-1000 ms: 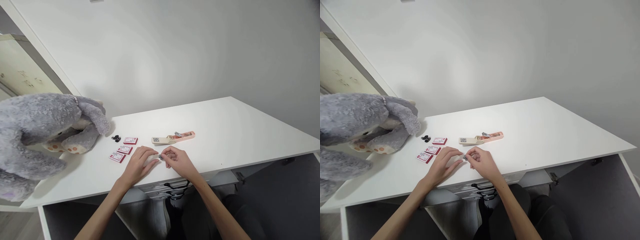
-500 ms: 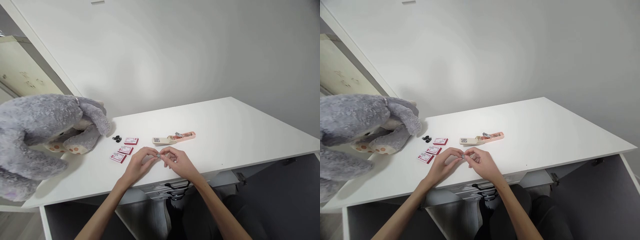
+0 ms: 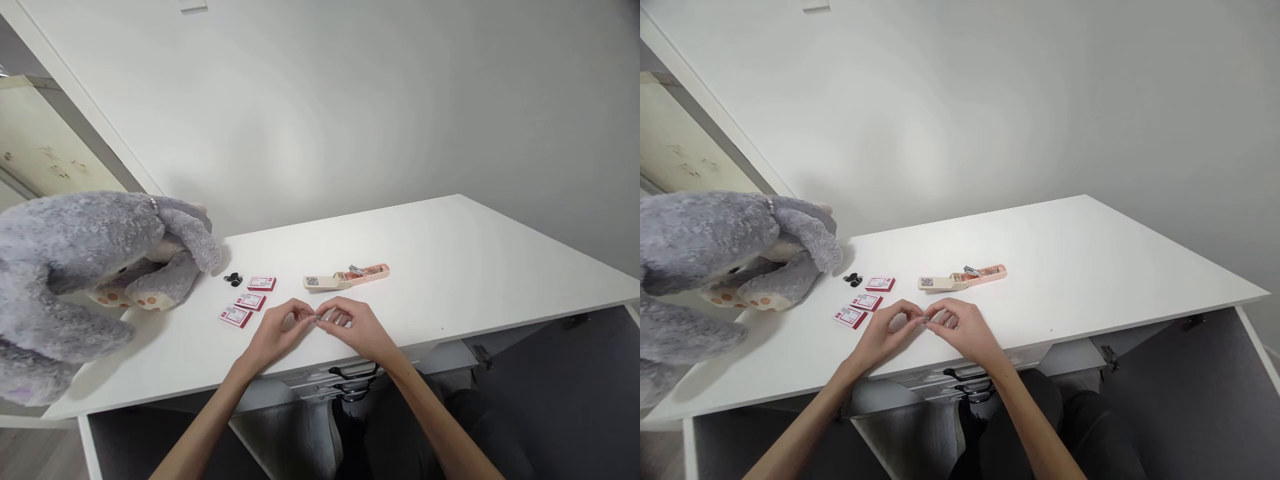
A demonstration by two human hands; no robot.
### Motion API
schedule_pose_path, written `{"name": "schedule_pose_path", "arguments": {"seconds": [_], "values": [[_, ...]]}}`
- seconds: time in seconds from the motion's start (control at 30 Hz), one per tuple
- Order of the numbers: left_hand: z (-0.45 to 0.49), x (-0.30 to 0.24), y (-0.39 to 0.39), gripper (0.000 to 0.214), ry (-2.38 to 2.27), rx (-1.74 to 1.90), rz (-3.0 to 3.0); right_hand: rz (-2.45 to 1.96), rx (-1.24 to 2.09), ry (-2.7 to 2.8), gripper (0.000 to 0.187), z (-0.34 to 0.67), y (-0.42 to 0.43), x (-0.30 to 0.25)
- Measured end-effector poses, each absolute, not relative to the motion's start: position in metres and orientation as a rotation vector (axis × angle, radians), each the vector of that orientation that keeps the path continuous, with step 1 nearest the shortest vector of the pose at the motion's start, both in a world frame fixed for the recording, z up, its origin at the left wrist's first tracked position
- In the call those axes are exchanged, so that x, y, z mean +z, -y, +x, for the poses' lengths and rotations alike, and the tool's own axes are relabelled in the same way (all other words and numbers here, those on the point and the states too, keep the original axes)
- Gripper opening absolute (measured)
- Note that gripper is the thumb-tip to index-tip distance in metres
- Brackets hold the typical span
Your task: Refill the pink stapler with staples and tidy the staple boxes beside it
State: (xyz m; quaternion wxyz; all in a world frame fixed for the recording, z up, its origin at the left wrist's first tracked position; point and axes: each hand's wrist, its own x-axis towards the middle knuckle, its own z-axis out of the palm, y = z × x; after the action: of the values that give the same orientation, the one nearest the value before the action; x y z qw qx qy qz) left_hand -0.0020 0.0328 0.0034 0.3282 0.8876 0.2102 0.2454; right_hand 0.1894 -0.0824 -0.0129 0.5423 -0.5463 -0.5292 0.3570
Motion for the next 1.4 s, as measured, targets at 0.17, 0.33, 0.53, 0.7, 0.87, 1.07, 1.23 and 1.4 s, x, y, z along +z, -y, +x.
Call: {"name": "schedule_pose_path", "arguments": {"seconds": [0.17, 0.33, 0.53, 0.7, 0.87, 1.07, 1.23, 1.4], "values": [[-0.002, 0.001, -0.034, 0.025, -0.558, 0.613, 2.257, -1.307, 0.844, 1.261, 0.017, 0.189, 0.081, -0.016], [-0.002, 0.001, -0.034, 0.025, -0.553, 0.608, 2.284, -1.319, 0.837, 1.241, 0.021, 0.189, 0.079, -0.02], [-0.001, -0.002, -0.035, 0.015, -0.592, 0.864, 2.521, -1.341, 0.871, 1.184, 0.025, 0.19, 0.077, -0.022], [0.005, -0.008, -0.04, 0.029, -0.701, 1.038, 2.725, -1.352, 0.866, 1.16, 0.024, 0.19, 0.077, -0.022], [0.016, -0.013, -0.048, 0.042, -0.783, 0.96, 2.705, -1.353, 0.856, 1.171, 0.025, 0.19, 0.077, -0.02], [0.043, -0.008, -0.06, 0.047, -0.935, 0.715, 2.287, -1.338, 0.873, 1.142, 0.025, 0.189, 0.077, -0.021], [0.056, -0.007, -0.074, 0.043, -0.845, 0.66, 2.1, -1.326, 0.801, 1.118, 0.024, 0.191, 0.074, -0.023], [0.053, -0.013, -0.08, 0.041, -0.797, 0.702, 2.091, -1.417, 0.327, 1.176, 0.022, 0.21, 0.075, -0.026]]}}
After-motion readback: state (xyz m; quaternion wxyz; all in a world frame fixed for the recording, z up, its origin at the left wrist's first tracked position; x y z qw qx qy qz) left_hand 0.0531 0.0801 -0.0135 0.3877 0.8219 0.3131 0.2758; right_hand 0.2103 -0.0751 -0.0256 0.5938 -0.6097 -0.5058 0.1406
